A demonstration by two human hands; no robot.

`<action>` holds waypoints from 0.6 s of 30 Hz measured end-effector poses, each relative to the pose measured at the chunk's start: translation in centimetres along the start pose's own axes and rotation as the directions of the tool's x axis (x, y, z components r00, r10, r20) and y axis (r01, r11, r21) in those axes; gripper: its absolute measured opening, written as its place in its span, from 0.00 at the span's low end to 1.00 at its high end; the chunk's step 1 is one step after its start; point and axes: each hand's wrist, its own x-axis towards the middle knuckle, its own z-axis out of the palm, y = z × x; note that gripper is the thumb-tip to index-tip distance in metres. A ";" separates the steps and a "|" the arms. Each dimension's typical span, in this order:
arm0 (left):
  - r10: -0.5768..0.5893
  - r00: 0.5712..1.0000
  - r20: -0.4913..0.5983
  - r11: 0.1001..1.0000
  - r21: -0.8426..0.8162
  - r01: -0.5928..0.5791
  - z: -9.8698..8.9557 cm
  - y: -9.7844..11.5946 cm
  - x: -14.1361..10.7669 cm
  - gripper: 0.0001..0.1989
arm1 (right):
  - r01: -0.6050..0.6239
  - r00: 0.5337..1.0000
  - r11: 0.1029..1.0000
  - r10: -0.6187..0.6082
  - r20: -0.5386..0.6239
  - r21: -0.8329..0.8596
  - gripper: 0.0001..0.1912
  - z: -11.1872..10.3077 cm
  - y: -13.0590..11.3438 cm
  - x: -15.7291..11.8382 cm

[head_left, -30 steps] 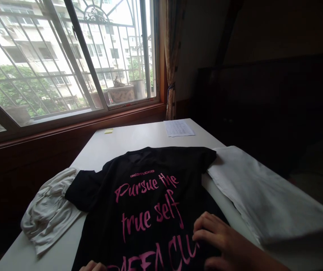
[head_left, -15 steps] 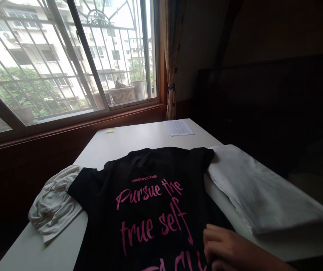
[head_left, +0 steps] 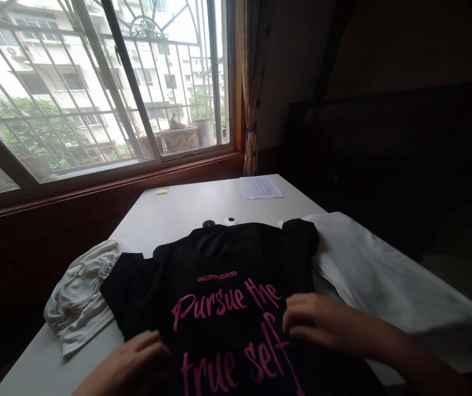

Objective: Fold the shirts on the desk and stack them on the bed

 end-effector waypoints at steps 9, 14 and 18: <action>-0.305 0.904 -0.298 0.862 0.318 0.396 -4.5 -9.0 13.6 0.15 | 0.010 0.932 0.856 -0.196 -0.305 -0.517 0.12 -6.0 6.0 17.0; -0.465 0.852 -0.243 0.798 0.302 0.522 -4.9 -13.4 17.4 0.18 | -0.156 0.939 0.763 -0.082 -0.334 -0.627 0.16 -7.1 8.3 22.6; -0.470 0.857 -0.212 0.807 0.291 0.515 -5.1 -14.6 18.6 0.12 | -0.187 0.939 0.741 -0.057 -0.338 -0.645 0.18 -7.1 9.3 24.1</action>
